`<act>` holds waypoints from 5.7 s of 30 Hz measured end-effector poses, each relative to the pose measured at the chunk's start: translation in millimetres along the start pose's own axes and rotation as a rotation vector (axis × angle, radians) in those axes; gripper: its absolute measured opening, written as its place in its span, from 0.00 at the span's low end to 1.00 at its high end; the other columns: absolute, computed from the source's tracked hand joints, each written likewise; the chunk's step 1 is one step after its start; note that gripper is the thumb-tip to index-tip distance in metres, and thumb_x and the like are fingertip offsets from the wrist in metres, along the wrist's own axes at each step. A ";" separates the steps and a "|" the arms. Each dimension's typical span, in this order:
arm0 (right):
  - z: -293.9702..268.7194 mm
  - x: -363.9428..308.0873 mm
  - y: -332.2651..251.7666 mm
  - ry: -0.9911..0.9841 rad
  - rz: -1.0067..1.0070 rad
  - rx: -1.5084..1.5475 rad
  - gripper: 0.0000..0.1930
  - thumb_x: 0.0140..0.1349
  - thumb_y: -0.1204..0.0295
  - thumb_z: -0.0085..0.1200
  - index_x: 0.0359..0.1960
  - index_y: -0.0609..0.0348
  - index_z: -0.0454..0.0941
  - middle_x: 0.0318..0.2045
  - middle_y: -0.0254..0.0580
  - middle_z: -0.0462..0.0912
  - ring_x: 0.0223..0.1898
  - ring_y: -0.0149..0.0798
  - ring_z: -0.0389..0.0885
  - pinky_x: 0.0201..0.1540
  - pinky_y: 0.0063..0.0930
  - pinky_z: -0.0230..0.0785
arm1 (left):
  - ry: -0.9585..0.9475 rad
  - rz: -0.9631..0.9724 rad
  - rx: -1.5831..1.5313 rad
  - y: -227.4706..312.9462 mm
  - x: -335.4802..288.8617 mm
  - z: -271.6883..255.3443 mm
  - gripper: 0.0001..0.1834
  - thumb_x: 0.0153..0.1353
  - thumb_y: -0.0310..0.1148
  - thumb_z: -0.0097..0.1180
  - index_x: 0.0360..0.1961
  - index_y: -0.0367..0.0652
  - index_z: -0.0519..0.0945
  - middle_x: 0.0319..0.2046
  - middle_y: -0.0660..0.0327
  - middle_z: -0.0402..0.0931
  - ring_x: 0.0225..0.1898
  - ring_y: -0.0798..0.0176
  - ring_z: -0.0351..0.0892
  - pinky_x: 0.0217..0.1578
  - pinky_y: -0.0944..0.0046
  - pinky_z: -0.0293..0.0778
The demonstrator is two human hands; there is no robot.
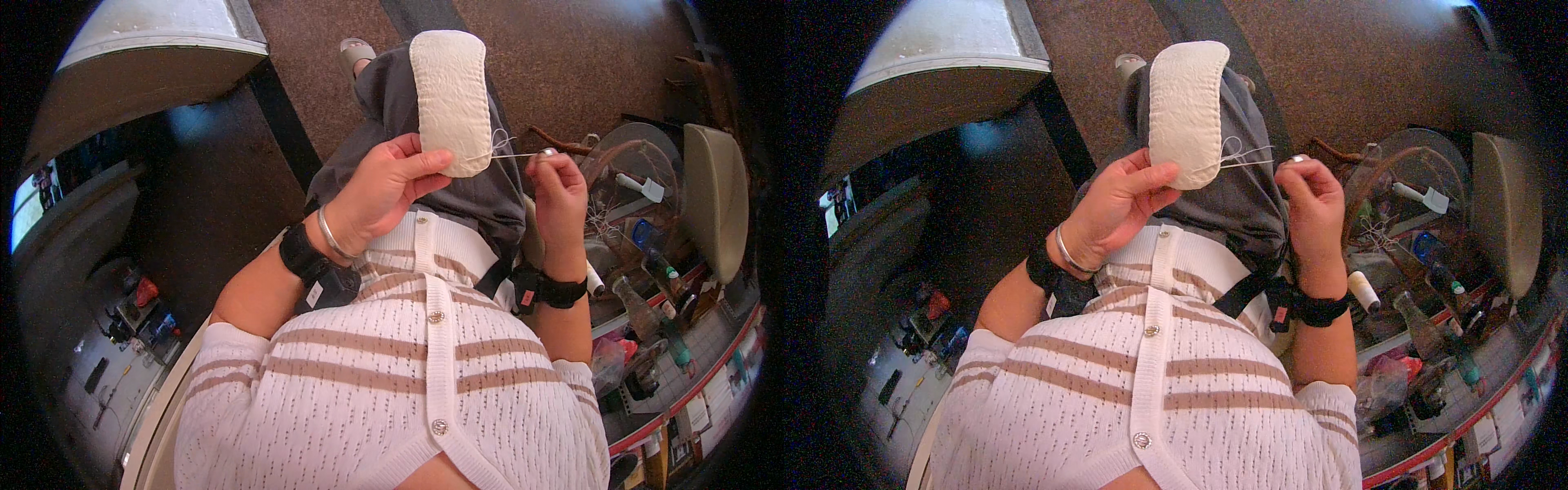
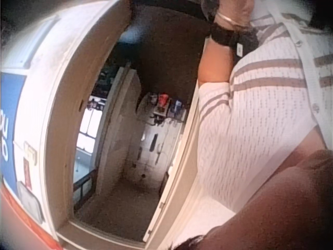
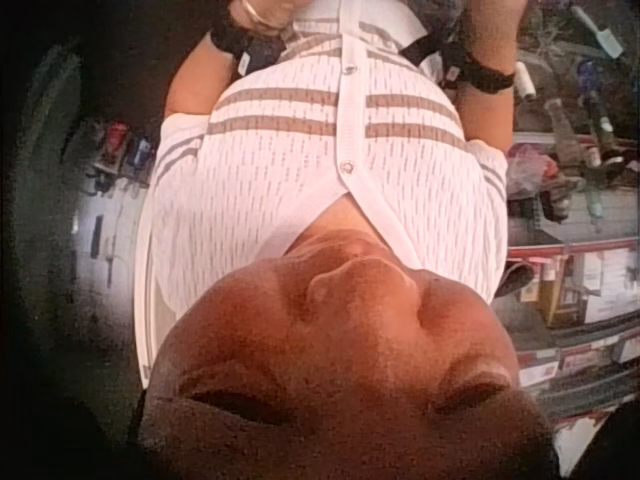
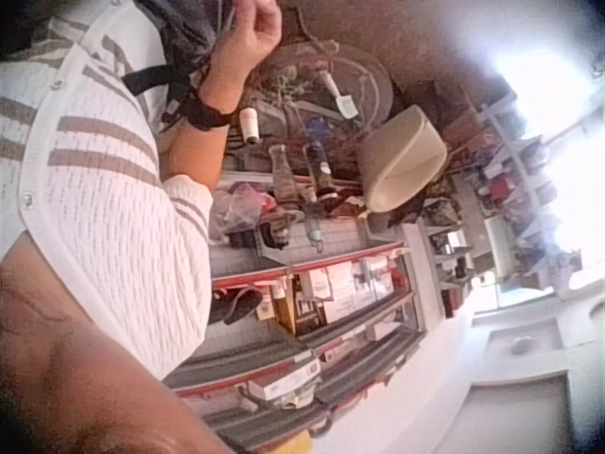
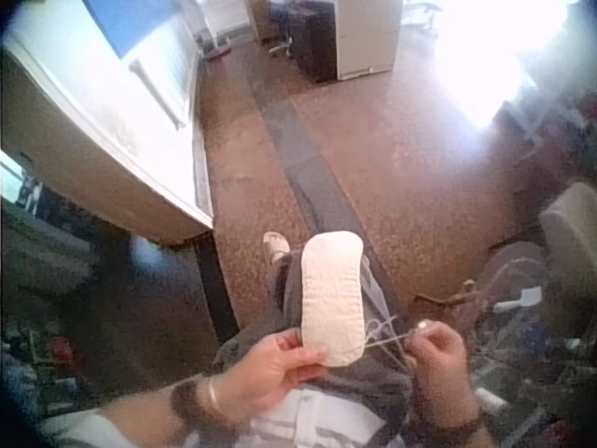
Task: The person sews along the edge of a white shoe insole using a needle and thread, pulling the thread tight through each stitch and occasionally reaching for more thread or adjusting the insole.
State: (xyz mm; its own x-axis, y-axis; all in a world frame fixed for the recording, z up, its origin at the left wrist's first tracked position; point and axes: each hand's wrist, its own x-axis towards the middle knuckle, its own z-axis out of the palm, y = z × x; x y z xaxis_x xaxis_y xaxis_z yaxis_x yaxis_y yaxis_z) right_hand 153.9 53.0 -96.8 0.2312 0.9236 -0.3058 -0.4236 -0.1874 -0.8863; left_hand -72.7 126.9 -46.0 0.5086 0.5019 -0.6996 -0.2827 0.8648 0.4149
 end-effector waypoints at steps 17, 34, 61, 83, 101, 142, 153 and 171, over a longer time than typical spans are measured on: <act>-124.6 -13.9 -101.2 0.576 -0.434 -0.131 0.07 0.60 0.71 0.47 0.36 0.63 0.70 0.19 0.30 0.66 0.19 0.24 0.59 0.20 0.15 0.51 | 0.121 -0.008 0.032 -0.3 1.7 -6.4 0.11 0.55 0.27 0.54 0.40 0.41 0.73 0.37 0.63 0.75 0.36 0.72 0.75 0.37 0.75 0.73; -107.0 -11.1 -86.4 0.544 -0.209 -0.545 0.10 0.60 0.71 0.48 0.42 0.59 0.71 0.27 0.29 0.73 0.26 0.21 0.68 0.27 0.12 0.61 | 0.063 0.034 0.063 4.1 -0.4 -4.1 0.10 0.56 0.27 0.52 0.40 0.37 0.72 0.40 0.61 0.74 0.39 0.70 0.74 0.42 0.73 0.72; 66.8 -7.9 -1.0 -0.193 0.160 -0.236 0.07 0.56 0.78 0.51 0.37 0.62 0.75 0.28 0.28 0.76 0.26 0.20 0.68 0.29 0.15 0.62 | 0.002 0.017 0.000 2.3 -1.0 3.3 0.10 0.54 0.26 0.54 0.39 0.36 0.73 0.37 0.61 0.74 0.37 0.71 0.74 0.41 0.74 0.73; 64.0 -8.4 -0.7 -0.212 0.136 -0.218 0.08 0.55 0.79 0.52 0.38 0.63 0.75 0.30 0.28 0.76 0.28 0.20 0.69 0.31 0.15 0.63 | -0.008 0.309 0.277 3.4 -3.6 10.2 0.10 0.53 0.23 0.55 0.38 0.35 0.75 0.33 0.61 0.76 0.33 0.72 0.75 0.36 0.74 0.73; 67.1 -5.7 6.4 -0.244 -0.007 -0.067 0.10 0.55 0.82 0.51 0.40 0.65 0.75 0.42 0.37 0.76 0.44 0.29 0.73 0.46 0.21 0.65 | 0.000 0.187 0.287 11.9 -5.3 17.3 0.11 0.51 0.23 0.56 0.37 0.32 0.76 0.32 0.58 0.76 0.31 0.71 0.75 0.34 0.74 0.73; 64.3 -6.1 15.1 -0.221 0.048 -0.033 0.11 0.53 0.83 0.52 0.40 0.65 0.76 0.41 0.37 0.77 0.43 0.29 0.74 0.45 0.21 0.65 | -0.005 0.100 0.228 13.7 -6.2 18.3 0.11 0.51 0.25 0.57 0.36 0.34 0.76 0.32 0.60 0.76 0.31 0.70 0.76 0.35 0.74 0.73; 58.0 -4.4 19.0 -0.244 -0.041 -0.150 0.12 0.51 0.83 0.54 0.38 0.62 0.78 0.43 0.39 0.77 0.44 0.32 0.74 0.47 0.24 0.64 | -0.016 0.052 0.183 12.7 -6.9 17.0 0.11 0.51 0.25 0.56 0.37 0.34 0.75 0.33 0.59 0.76 0.32 0.69 0.77 0.35 0.74 0.73; 63.7 -10.6 4.1 -0.238 0.035 -0.204 0.09 0.52 0.83 0.53 0.37 0.65 0.77 0.38 0.36 0.77 0.41 0.28 0.74 0.42 0.19 0.67 | -0.010 0.213 0.428 14.0 -5.7 16.1 0.11 0.49 0.23 0.58 0.36 0.35 0.76 0.31 0.61 0.76 0.30 0.72 0.73 0.34 0.74 0.71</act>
State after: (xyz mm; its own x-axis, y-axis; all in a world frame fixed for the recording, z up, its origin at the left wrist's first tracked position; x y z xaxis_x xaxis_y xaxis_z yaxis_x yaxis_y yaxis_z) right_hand 94.0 63.8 -75.0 -0.0022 0.9632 -0.2687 -0.2378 -0.2615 -0.9355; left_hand -66.5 135.9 -26.9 0.4840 0.6655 -0.5682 -0.0224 0.6585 0.7523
